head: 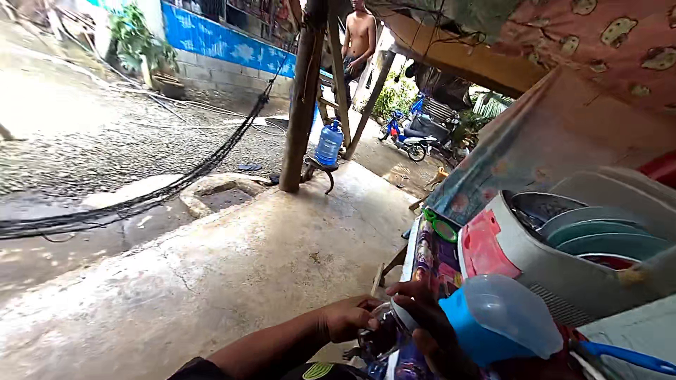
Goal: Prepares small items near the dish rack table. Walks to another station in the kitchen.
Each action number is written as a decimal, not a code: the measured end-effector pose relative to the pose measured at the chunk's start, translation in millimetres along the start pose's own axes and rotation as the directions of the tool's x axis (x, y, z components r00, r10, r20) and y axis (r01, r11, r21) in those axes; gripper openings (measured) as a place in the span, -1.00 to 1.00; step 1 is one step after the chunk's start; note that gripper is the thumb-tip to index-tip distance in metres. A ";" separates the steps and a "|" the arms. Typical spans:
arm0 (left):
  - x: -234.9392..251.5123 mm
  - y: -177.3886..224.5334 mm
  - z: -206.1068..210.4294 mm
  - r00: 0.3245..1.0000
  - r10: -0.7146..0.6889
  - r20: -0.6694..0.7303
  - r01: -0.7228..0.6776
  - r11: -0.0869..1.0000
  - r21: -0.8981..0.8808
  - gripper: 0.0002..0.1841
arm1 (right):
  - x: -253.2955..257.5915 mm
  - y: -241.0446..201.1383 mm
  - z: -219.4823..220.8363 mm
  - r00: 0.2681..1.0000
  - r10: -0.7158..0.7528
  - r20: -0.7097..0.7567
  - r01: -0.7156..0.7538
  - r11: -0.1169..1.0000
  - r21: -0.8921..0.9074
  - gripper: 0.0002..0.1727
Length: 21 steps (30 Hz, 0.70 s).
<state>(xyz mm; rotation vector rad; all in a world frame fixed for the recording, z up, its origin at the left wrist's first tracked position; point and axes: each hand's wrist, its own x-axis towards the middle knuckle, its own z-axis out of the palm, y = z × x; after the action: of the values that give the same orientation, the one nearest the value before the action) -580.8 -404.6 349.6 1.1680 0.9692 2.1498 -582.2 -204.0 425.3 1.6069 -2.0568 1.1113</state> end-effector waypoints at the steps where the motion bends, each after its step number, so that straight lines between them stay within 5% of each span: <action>1: -7.9 12.2 -2.6 0.995 -0.011 -0.100 0.022 0.994 0.109 -0.60 | 8.0 3.4 3.8 0.999 0.033 0.016 -0.033 0.998 -0.053 -0.37; 3: -21.9 41.0 -4.8 0.925 0.028 -0.380 0.131 0.913 0.385 -0.60 | 30.6 10.2 15.3 0.989 0.142 0.045 -0.132 0.974 -0.187 -0.36; 5: -35.0 69.1 -16.7 0.851 0.147 -0.504 0.280 0.685 0.672 -0.53 | 63.4 13.4 34.6 0.931 0.352 0.100 -0.302 0.892 -0.335 -0.38; 7: -47.2 96.0 -34.8 0.832 0.162 -0.530 0.370 0.550 0.749 -0.56 | 101.1 22.8 51.6 0.815 0.555 0.166 -0.459 0.793 -0.400 -0.40; 9: -60.1 118.8 -50.5 0.827 0.115 -0.551 0.402 0.563 0.722 -0.67 | 131.2 33.4 65.3 0.729 0.655 0.199 -0.515 0.716 -0.472 -0.43; 12: -77.5 150.3 -76.1 0.846 0.004 -0.532 0.397 0.661 0.637 -0.65 | 161.0 39.2 73.9 0.780 0.592 0.202 -0.467 0.766 -0.441 -0.28; 15: -85.7 174.2 -98.9 0.849 -0.163 -0.503 0.417 0.791 0.448 -0.67 | 172.8 45.7 69.4 0.864 0.437 0.251 -0.415 0.899 -0.139 -0.24; 17: -89.6 173.1 -114.4 0.860 -0.205 -0.468 0.410 0.824 0.391 -0.60 | 171.0 48.7 73.0 0.882 0.388 0.269 -0.432 0.893 0.128 -0.42; 19: -90.0 161.7 -123.9 0.889 -0.099 -0.448 0.367 0.738 0.566 -0.50 | 164.4 48.3 78.9 0.866 0.446 0.226 -0.483 0.863 0.149 -0.50; 21: -90.6 140.9 -135.8 0.942 0.105 -0.320 0.244 0.439 0.865 -0.37 | 155.0 49.8 89.4 0.801 0.582 0.143 -0.585 0.811 -0.027 -0.52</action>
<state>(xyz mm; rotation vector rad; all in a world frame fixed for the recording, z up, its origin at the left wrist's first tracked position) -664.9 -602.8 363.1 1.1132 2.4989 1.7125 -659.4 -371.3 448.6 1.0915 -2.7562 1.2198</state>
